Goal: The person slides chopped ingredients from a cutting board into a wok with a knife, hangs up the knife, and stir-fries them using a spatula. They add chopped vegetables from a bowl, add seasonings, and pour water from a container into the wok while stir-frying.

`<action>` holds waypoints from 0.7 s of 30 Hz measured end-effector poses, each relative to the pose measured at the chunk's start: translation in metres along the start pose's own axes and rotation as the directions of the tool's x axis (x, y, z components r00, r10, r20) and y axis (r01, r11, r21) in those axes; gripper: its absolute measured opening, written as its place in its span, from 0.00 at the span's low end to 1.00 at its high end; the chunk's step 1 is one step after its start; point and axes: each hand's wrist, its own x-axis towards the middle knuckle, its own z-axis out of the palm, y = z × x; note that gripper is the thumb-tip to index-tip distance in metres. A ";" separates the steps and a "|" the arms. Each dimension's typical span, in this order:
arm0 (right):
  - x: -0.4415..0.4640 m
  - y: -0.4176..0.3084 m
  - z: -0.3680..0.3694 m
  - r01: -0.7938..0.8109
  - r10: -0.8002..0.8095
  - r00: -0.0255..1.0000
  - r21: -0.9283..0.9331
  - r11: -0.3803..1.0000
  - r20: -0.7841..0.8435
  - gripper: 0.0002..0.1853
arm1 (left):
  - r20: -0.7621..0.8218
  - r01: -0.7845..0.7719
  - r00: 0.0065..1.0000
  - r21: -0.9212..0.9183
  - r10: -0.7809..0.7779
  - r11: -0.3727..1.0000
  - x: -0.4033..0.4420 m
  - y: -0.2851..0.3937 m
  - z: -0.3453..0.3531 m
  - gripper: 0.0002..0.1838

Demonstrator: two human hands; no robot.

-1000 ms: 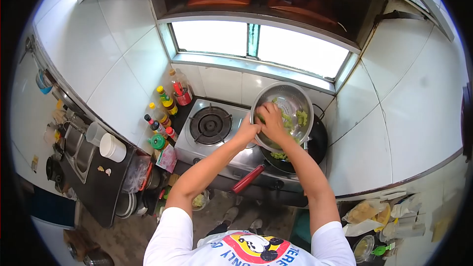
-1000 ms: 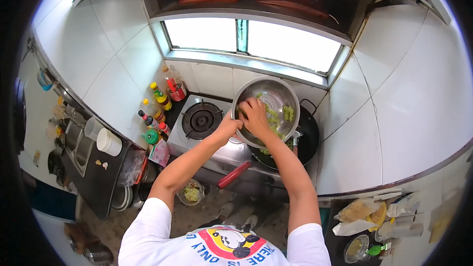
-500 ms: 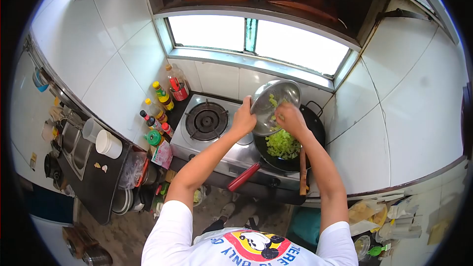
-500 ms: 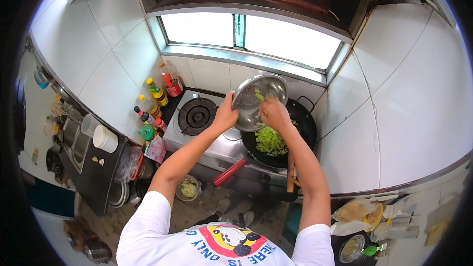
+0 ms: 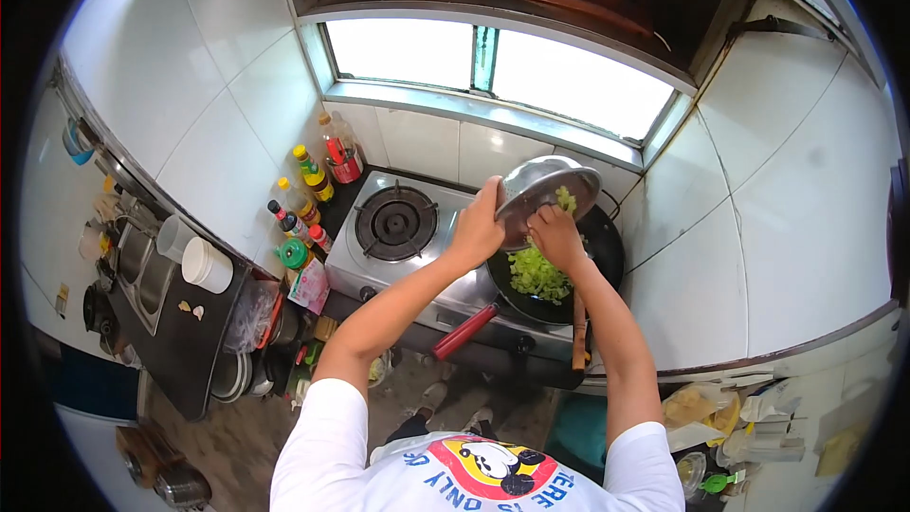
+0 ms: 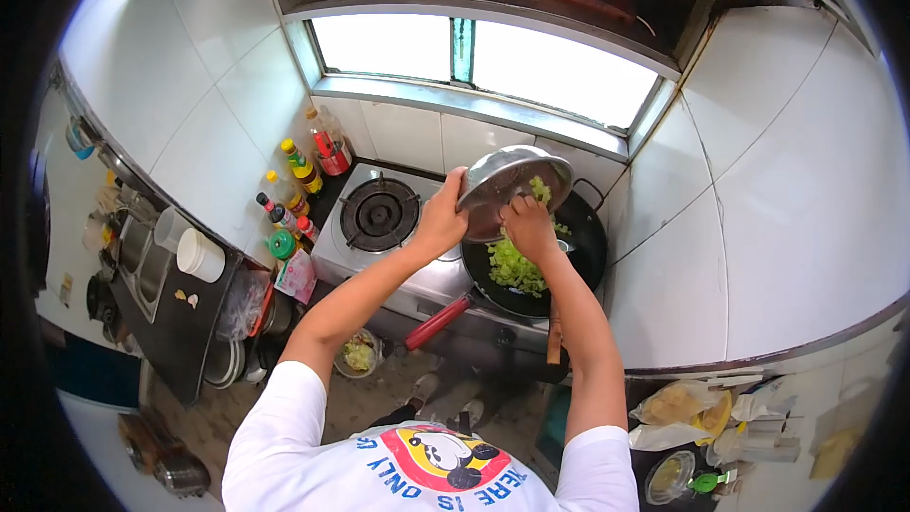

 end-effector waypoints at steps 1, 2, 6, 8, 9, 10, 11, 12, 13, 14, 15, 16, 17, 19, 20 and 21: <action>-0.005 0.000 0.002 -0.002 0.002 0.998 0.005 1.000 0.056 0.11 | -0.025 0.013 1.000 0.050 -0.012 0.999 0.001 -0.001 -0.001 0.28; -0.009 0.001 0.004 -0.004 0.003 0.994 0.009 1.000 0.114 0.12 | -0.052 0.029 0.998 0.097 -0.024 0.995 0.002 -0.003 0.000 0.29; -0.008 0.006 -0.018 -0.075 0.075 0.997 0.026 0.997 0.012 0.16 | -0.070 0.069 0.995 0.049 -0.065 0.996 0.004 -0.016 -0.001 0.30; 0.009 0.011 -0.025 -0.125 0.100 0.965 -0.091 0.988 -0.242 0.17 | -0.033 0.021 0.999 0.028 -0.020 0.999 -0.002 -0.012 -0.001 0.29; 0.016 0.011 -0.027 -0.092 0.028 0.931 -0.159 0.983 -0.364 0.13 | -0.012 -0.004 1.000 0.019 0.004 1.000 -0.006 -0.010 -0.001 0.28; 0.016 0.011 -0.023 -0.113 0.053 0.956 -0.197 0.974 -0.289 0.12 | -0.019 0.015 1.000 0.017 -0.015 1.000 -0.010 -0.006 0.001 0.28; 0.014 0.010 -0.016 -0.131 0.079 0.974 -0.239 0.962 -0.213 0.10 | -0.027 0.033 0.999 0.014 -0.033 0.999 -0.013 -0.002 0.003 0.29; 0.011 0.010 -0.011 -0.141 0.107 0.985 -0.283 0.949 -0.134 0.09 | -0.036 0.053 0.998 0.007 -0.053 0.999 -0.015 0.002 0.003 0.29; 0.005 0.003 -0.010 -0.088 0.040 0.983 -0.272 0.958 -0.178 0.08 | -0.046 0.042 0.998 -0.014 -0.043 0.999 -0.017 0.010 -0.001 0.30; 0.001 0.000 -0.008 -0.060 0.026 0.988 -0.232 0.971 -0.149 0.07 | -0.050 0.015 0.999 -0.006 -0.016 1.000 -0.016 0.010 -0.003 0.30; -0.004 -0.003 -0.005 -0.031 0.008 0.993 -0.189 0.981 -0.118 0.07 | -0.054 -0.008 0.998 0.004 0.008 1.000 -0.016 0.009 -0.005 0.30; -0.011 -0.007 -0.001 -0.003 -0.010 0.996 -0.142 0.990 -0.085 0.06 | -0.057 -0.028 0.998 0.014 0.028 1.000 -0.017 0.008 -0.007 0.30; -0.020 -0.007 0.001 0.030 -0.026 0.999 -0.100 0.995 0.042 0.05 | -0.083 -0.008 0.996 0.050 0.012 0.999 -0.017 0.004 -0.009 0.30; -0.033 -0.003 -0.004 0.077 -0.071 0.955 -0.010 0.997 0.288 0.03 | -0.138 0.029 0.990 0.119 -0.013 0.992 -0.014 -0.006 -0.010 0.29; -0.030 -0.002 -0.007 0.011 -0.014 0.978 0.016 1.000 0.206 0.04 | -0.140 0.066 0.989 0.053 -0.058 0.996 -0.012 -0.012 -0.010 0.29; -0.026 0.002 -0.010 -0.052 0.045 0.991 0.049 0.997 0.125 0.05 | -0.139 0.103 0.985 -0.012 -0.104 0.995 -0.011 -0.019 -0.011 0.30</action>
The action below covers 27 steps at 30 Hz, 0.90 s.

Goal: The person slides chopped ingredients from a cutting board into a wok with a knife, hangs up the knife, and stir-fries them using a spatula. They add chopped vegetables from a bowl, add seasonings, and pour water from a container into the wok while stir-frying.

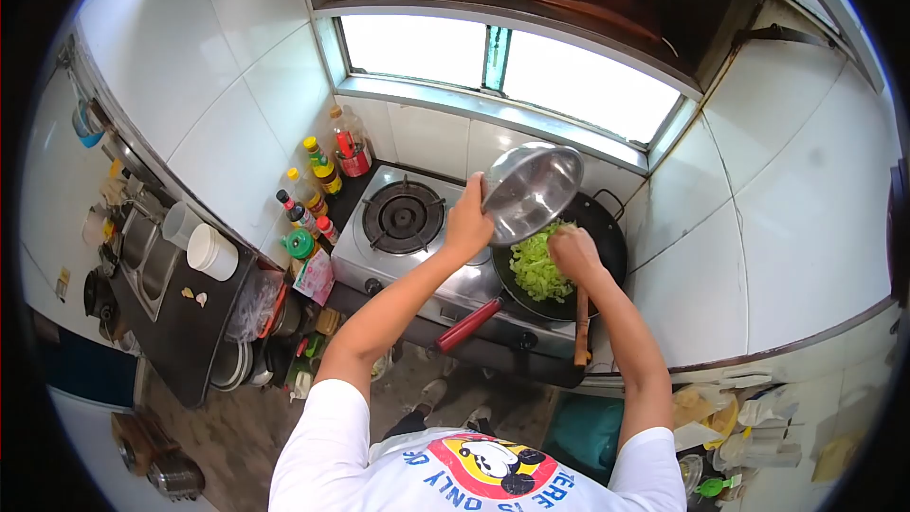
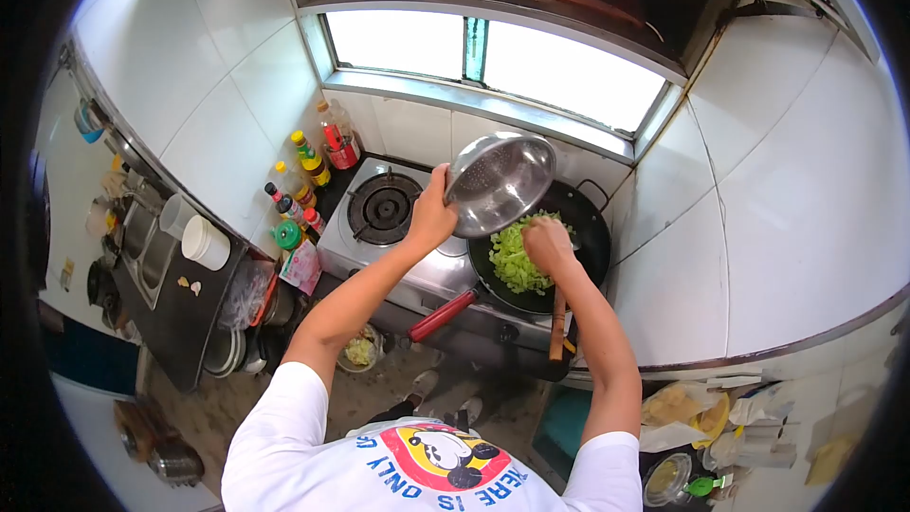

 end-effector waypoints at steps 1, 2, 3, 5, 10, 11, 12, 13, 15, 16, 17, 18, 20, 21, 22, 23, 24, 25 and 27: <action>0.005 -0.001 -0.009 -0.053 0.056 0.995 0.048 0.997 -0.081 0.05 | 0.002 0.048 0.999 -0.057 -0.048 0.997 0.000 -0.007 0.000 0.30; 0.010 -0.010 -0.024 -0.063 0.086 0.969 0.108 0.992 -0.230 0.02 | 0.004 0.074 0.997 -0.097 -0.074 0.992 -0.001 -0.013 0.000 0.30; 0.016 -0.021 -0.035 -0.045 0.089 0.948 0.150 0.988 -0.306 0.02 | 0.006 0.081 0.997 -0.168 -0.081 0.983 -0.003 -0.022 0.003 0.30; 0.025 -0.034 -0.050 -0.001 0.104 0.887 0.222 0.975 -0.450 0.04 | 0.012 0.090 0.996 -0.310 -0.091 0.946 -0.008 -0.030 0.005 0.31; 0.030 -0.043 -0.027 0.108 -0.021 0.907 0.184 0.977 -0.420 0.15 | 0.315 0.541 0.840 -0.561 -0.442 0.627 -0.028 -0.013 -0.001 0.31; 0.028 -0.049 -0.025 0.115 -0.033 0.916 0.182 0.977 -0.399 0.15 | 0.337 0.560 0.825 -0.600 -0.454 0.572 -0.032 -0.010 -0.001 0.31; 0.025 -0.055 -0.021 0.120 -0.044 0.925 0.182 0.976 -0.377 0.15 | 0.355 0.569 0.819 -0.603 -0.450 0.559 -0.034 -0.014 0.001 0.31; 0.022 -0.059 -0.018 0.124 -0.054 0.934 0.181 0.976 -0.353 0.15 | 0.367 0.581 0.812 -0.588 -0.454 0.563 -0.036 -0.013 -0.001 0.31; 0.011 -0.058 -0.018 0.130 -0.108 0.980 0.127 0.983 -0.166 0.10 | 0.390 0.600 0.799 -0.561 -0.457 0.571 -0.037 -0.011 -0.004 0.31; 0.005 -0.062 -0.026 0.111 -0.105 0.992 0.090 0.990 -0.070 0.09 | 0.237 0.407 0.913 -0.520 -0.331 0.751 -0.037 -0.019 0.000 0.32; -0.001 -0.064 -0.032 0.095 -0.096 0.995 0.051 0.994 0.027 0.08 | 0.094 0.191 0.982 -0.434 -0.166 0.881 -0.036 -0.029 0.006 0.33; -0.006 -0.060 -0.033 0.123 -0.123 0.992 -0.005 0.992 -0.001 0.07 | -0.028 -0.032 0.999 -0.309 0.025 0.950 -0.037 -0.040 0.012 0.34; -0.019 -0.061 -0.042 0.094 -0.073 0.975 -0.092 0.991 0.209 0.07 | -0.007 0.033 0.999 -0.154 -0.034 0.988 -0.040 -0.010 -0.009 0.34; -0.026 -0.061 -0.046 0.088 -0.042 0.951 -0.137 0.987 0.307 0.07 | -0.001 0.064 0.998 -0.073 -0.064 0.995 -0.041 0.002 -0.018 0.34; -0.040 -0.056 -0.038 0.096 -0.060 0.964 -0.130 0.987 0.261 0.08 | -0.059 0.063 0.996 -0.060 -0.067 0.996 -0.042 0.001 -0.018 0.32; -0.060 -0.050 -0.022 0.108 -0.081 0.974 -0.122 0.987 0.214 0.08 | -0.083 0.072 0.993 -0.095 -0.080 0.993 -0.044 -0.006 -0.016 0.32; -0.076 -0.046 -0.011 0.123 -0.104 0.981 -0.112 0.986 0.163 0.08 | -0.110 0.078 0.990 -0.127 -0.092 0.989 -0.044 -0.017 -0.013 0.31; -0.083 -0.046 -0.009 0.081 -0.073 0.994 -0.104 0.991 0.080 0.08 | -0.138 0.082 0.985 -0.157 -0.104 0.984 -0.045 -0.023 -0.014 0.31; -0.094 -0.044 -0.006 0.011 -0.017 0.997 -0.069 0.998 -0.081 0.09 | -0.149 0.181 0.963 -0.261 -0.225 0.948 -0.056 -0.021 -0.019 0.30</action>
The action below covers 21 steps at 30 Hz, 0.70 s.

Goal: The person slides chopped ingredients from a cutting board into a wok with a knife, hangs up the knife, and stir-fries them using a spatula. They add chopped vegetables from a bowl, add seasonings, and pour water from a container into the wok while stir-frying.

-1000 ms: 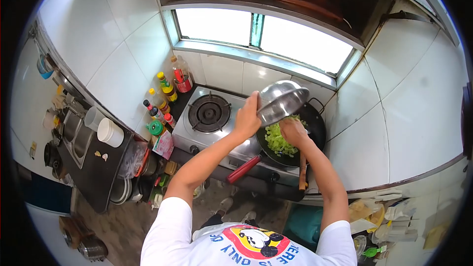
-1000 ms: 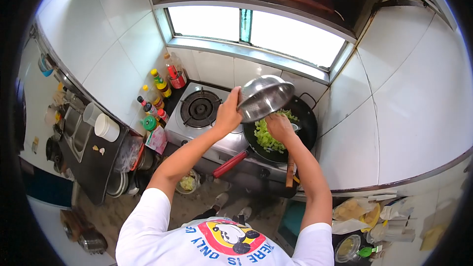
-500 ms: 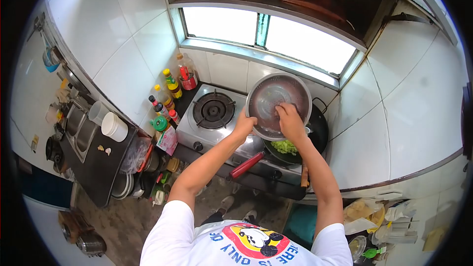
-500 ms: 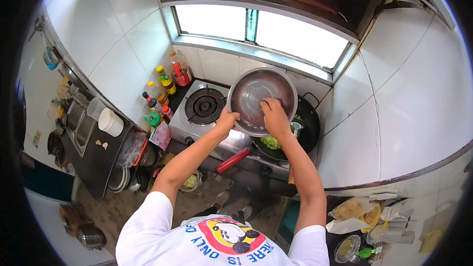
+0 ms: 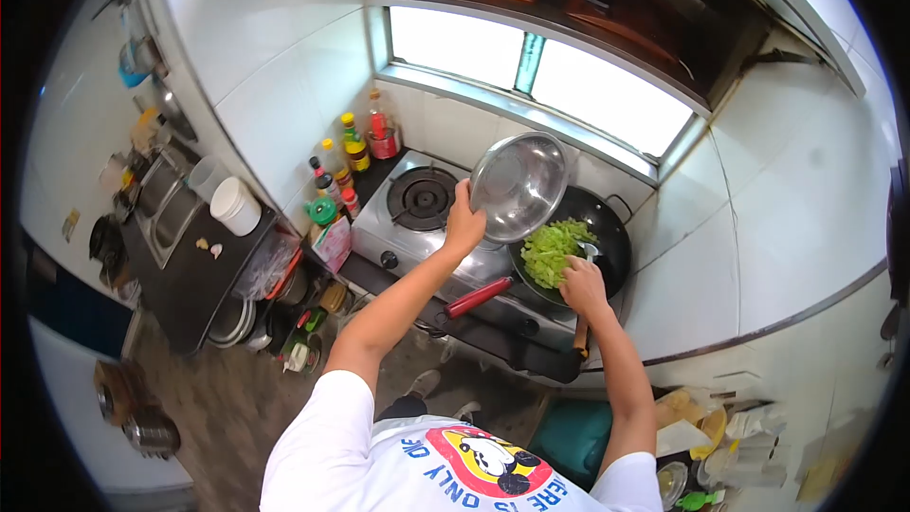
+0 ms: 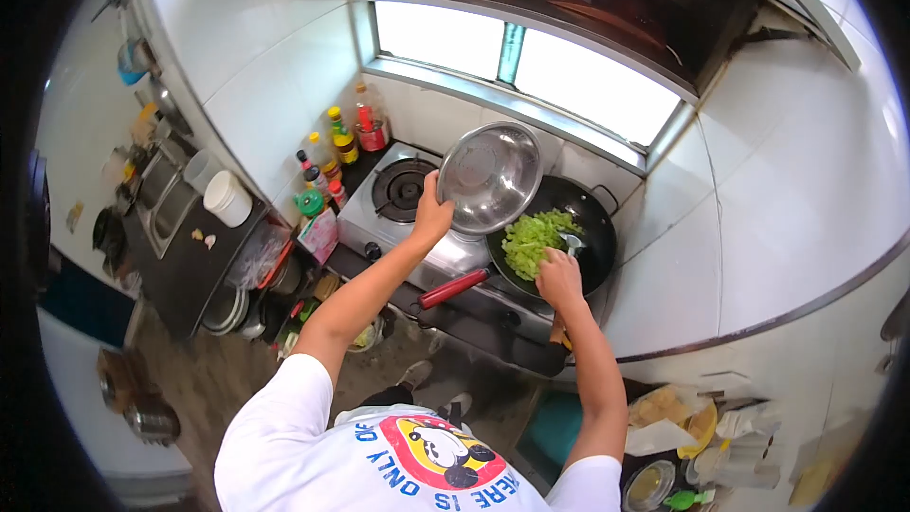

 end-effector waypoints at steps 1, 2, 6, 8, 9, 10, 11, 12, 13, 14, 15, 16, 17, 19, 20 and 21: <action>-0.005 0.001 -0.002 -0.141 0.136 0.983 0.037 0.989 0.124 0.08 | -0.001 0.128 0.992 -0.131 -0.129 0.983 -0.008 0.003 -0.007 0.30; -0.007 0.002 -0.002 -0.267 0.245 0.936 0.060 0.962 0.252 0.07 | -0.004 0.242 0.968 -0.260 -0.252 0.935 -0.015 0.002 -0.019 0.30; -0.039 -0.023 -0.032 -0.212 0.208 0.977 0.353 0.911 0.050 0.32 | 0.215 0.572 0.757 -0.675 -0.618 0.466 -0.055 -0.052 -0.108 0.26; -0.070 -0.008 -0.014 -0.136 0.167 0.982 0.295 0.946 -0.083 0.22 | 0.084 0.463 0.727 -0.792 -0.681 0.397 -0.094 -0.050 -0.172 0.25; -0.090 0.000 -0.008 -0.082 0.118 0.984 0.253 0.964 -0.132 0.19 | 0.041 0.414 0.713 -0.830 -0.700 0.374 -0.113 -0.052 -0.209 0.25; -0.100 -0.008 -0.022 -0.046 0.068 0.991 0.186 0.981 -0.115 0.17 | -0.009 0.356 0.705 -0.860 -0.709 0.365 -0.130 -0.055 -0.246 0.25; -0.105 -0.018 -0.035 -0.019 0.030 0.997 0.144 0.989 -0.072 0.16 | -0.105 0.285 0.668 -0.879 -0.737 0.383 -0.145 -0.081 -0.284 0.26; -0.110 -0.026 -0.041 -0.001 0.004 1.000 0.096 0.995 -0.024 0.16 | -0.150 0.259 0.686 -0.864 -0.712 0.432 -0.161 -0.093 -0.325 0.27; -0.117 -0.027 -0.038 0.016 -0.018 1.000 0.106 0.994 0.024 0.15 | -0.303 0.209 0.614 -0.828 -0.729 0.521 -0.172 -0.081 -0.353 0.27; -0.123 -0.026 -0.035 0.027 -0.036 0.997 0.112 0.993 0.071 0.15 | -0.427 0.189 0.571 -0.763 -0.701 0.618 -0.180 -0.086 -0.381 0.27; -0.121 -0.028 -0.032 0.036 -0.050 0.992 0.117 0.993 0.118 0.14 | -0.453 0.187 0.493 -0.778 -0.742 0.599 -0.186 -0.108 -0.416 0.25; -0.111 -0.036 -0.035 -0.204 0.157 0.968 0.248 0.947 0.197 0.13 | -0.473 0.161 0.437 -0.796 -0.766 0.583 -0.189 -0.128 -0.449 0.24; -0.099 -0.045 -0.038 -0.439 0.345 0.889 0.347 0.829 0.301 0.13 | -0.469 0.081 0.387 -0.840 -0.794 0.536 -0.191 -0.151 -0.478 0.22; -0.093 -0.038 -0.028 -0.463 0.352 0.858 0.266 0.846 0.374 0.10 | -0.499 -0.031 0.310 -0.856 -0.809 0.516 -0.191 -0.183 -0.527 0.21; -0.094 -0.020 -0.019 0.094 -0.103 0.955 0.046 0.994 0.278 0.09 | -0.488 -0.080 0.306 -0.869 -0.817 0.489 -0.194 -0.224 -0.561 0.22; -0.095 -0.015 -0.004 -0.159 0.134 0.933 0.048 0.986 0.334 0.09 | -0.491 -0.111 0.311 -0.869 -0.814 0.482 -0.197 -0.256 -0.591 0.22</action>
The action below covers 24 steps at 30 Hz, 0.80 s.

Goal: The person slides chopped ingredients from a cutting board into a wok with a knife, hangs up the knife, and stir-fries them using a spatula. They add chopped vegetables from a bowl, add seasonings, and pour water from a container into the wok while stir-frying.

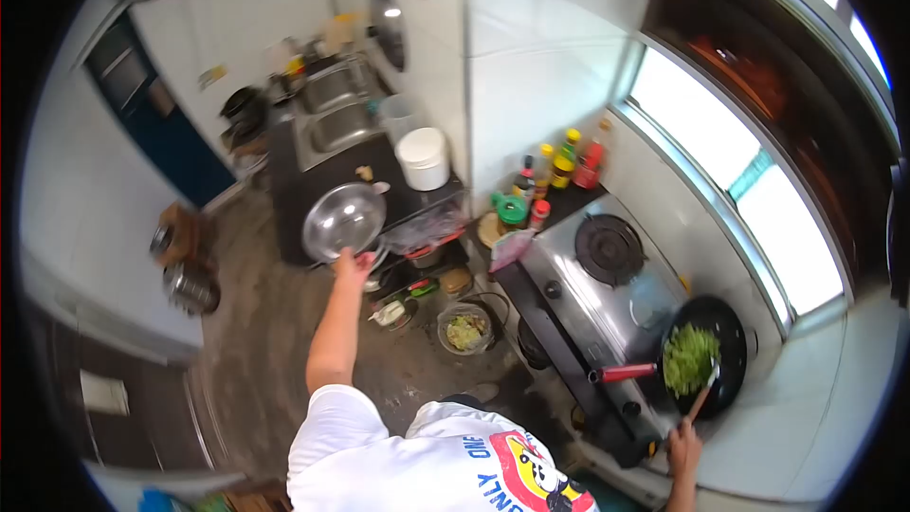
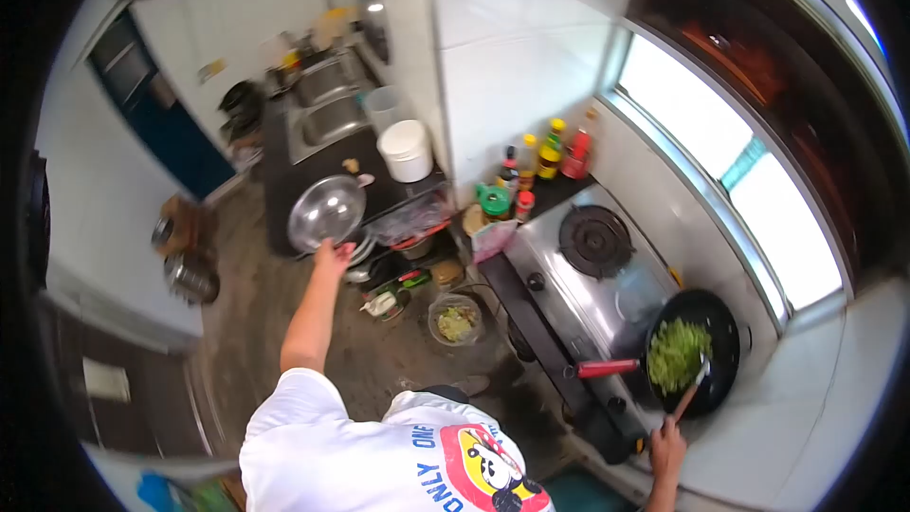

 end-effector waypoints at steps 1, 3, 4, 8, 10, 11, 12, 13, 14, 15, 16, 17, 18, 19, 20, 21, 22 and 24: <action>0.007 0.006 0.001 0.163 -0.169 0.986 -0.230 0.960 -0.008 0.08 | -0.025 -0.125 0.992 -0.002 0.125 0.992 -0.004 0.005 0.005 0.20; 0.034 -0.039 -0.061 0.207 -0.229 0.968 -0.193 0.959 -0.100 0.08 | 0.092 -0.088 0.991 -0.064 0.094 0.994 0.037 0.019 -0.003 0.19; 0.044 -0.057 -0.088 0.163 -0.179 0.959 -0.088 0.983 -0.220 0.10 | 0.017 -0.065 0.998 -0.046 0.066 0.997 0.048 0.023 0.000 0.20; 0.072 -0.021 -0.127 -0.031 0.159 0.835 0.244 0.969 -0.527 0.05 | -0.093 0.034 0.995 -0.018 -0.035 0.999 0.080 0.026 0.006 0.35; 0.075 -0.010 -0.157 -0.405 0.670 0.720 0.673 0.619 -0.182 0.04 | -0.098 -0.012 0.995 0.029 0.015 1.000 0.068 0.025 0.024 0.39; 0.072 -0.008 -0.168 -0.424 0.720 0.679 0.725 0.542 -0.141 0.05 | -0.071 -0.025 0.997 0.038 0.028 0.999 0.056 0.022 0.026 0.40; 0.071 -0.007 -0.176 -0.431 0.760 0.642 0.774 0.464 -0.097 0.06 | -0.122 -0.059 0.990 0.064 0.067 0.996 0.024 0.017 0.045 0.44; 0.069 -0.006 -0.182 -0.429 0.792 0.608 0.817 0.385 -0.054 0.07 | -0.186 -0.078 0.977 0.126 0.101 0.989 0.016 0.003 0.050 0.40; 0.066 -0.005 -0.178 -0.445 0.827 0.563 0.845 0.295 0.007 0.11 | -0.250 -0.094 0.958 0.187 0.140 0.978 0.008 -0.009 0.053 0.37; 0.062 -0.005 -0.167 -0.400 0.838 0.545 0.882 0.250 0.010 0.11 | -0.313 -0.108 0.932 0.247 0.185 0.963 -0.001 -0.021 0.054 0.33; 0.059 -0.007 -0.148 -0.350 0.848 0.529 0.914 0.204 0.013 0.11 | -0.050 0.089 0.996 0.381 -0.075 0.920 0.006 -0.064 0.035 0.26; 0.068 -0.026 -0.100 -0.078 0.879 0.461 0.980 0.180 -0.125 0.10 | 0.171 0.225 0.913 0.548 -0.371 0.805 0.002 -0.118 0.014 0.20; 0.081 -0.040 -0.087 0.010 0.861 0.480 0.983 0.185 -0.167 0.09 | 0.045 0.244 0.919 0.717 -0.392 0.653 -0.121 -0.154 0.079 0.09; 0.097 -0.060 -0.092 0.017 0.866 0.471 0.984 0.179 -0.166 0.09 | 0.080 0.259 0.876 0.755 -0.476 0.603 -0.177 -0.197 0.094 0.10; 0.110 -0.065 -0.098 -0.026 0.840 0.519 0.979 0.200 -0.158 0.09 | 0.167 0.200 0.802 0.830 -0.574 0.521 -0.218 -0.231 0.100 0.12; 0.121 -0.065 -0.104 -0.056 0.795 0.575 0.960 0.274 -0.194 0.09 | 0.266 0.138 0.637 0.884 -0.723 0.447 -0.257 -0.254 0.111 0.16; 0.129 -0.066 -0.118 -0.083 0.765 0.614 0.948 0.308 -0.195 0.09 | 0.266 0.032 0.545 0.941 -0.795 0.337 -0.281 -0.283 0.120 0.17; 0.137 -0.065 -0.152 -0.109 0.719 0.665 0.925 0.365 -0.205 0.09 | 0.250 -0.031 0.365 0.966 -0.897 0.256 -0.328 -0.323 0.139 0.19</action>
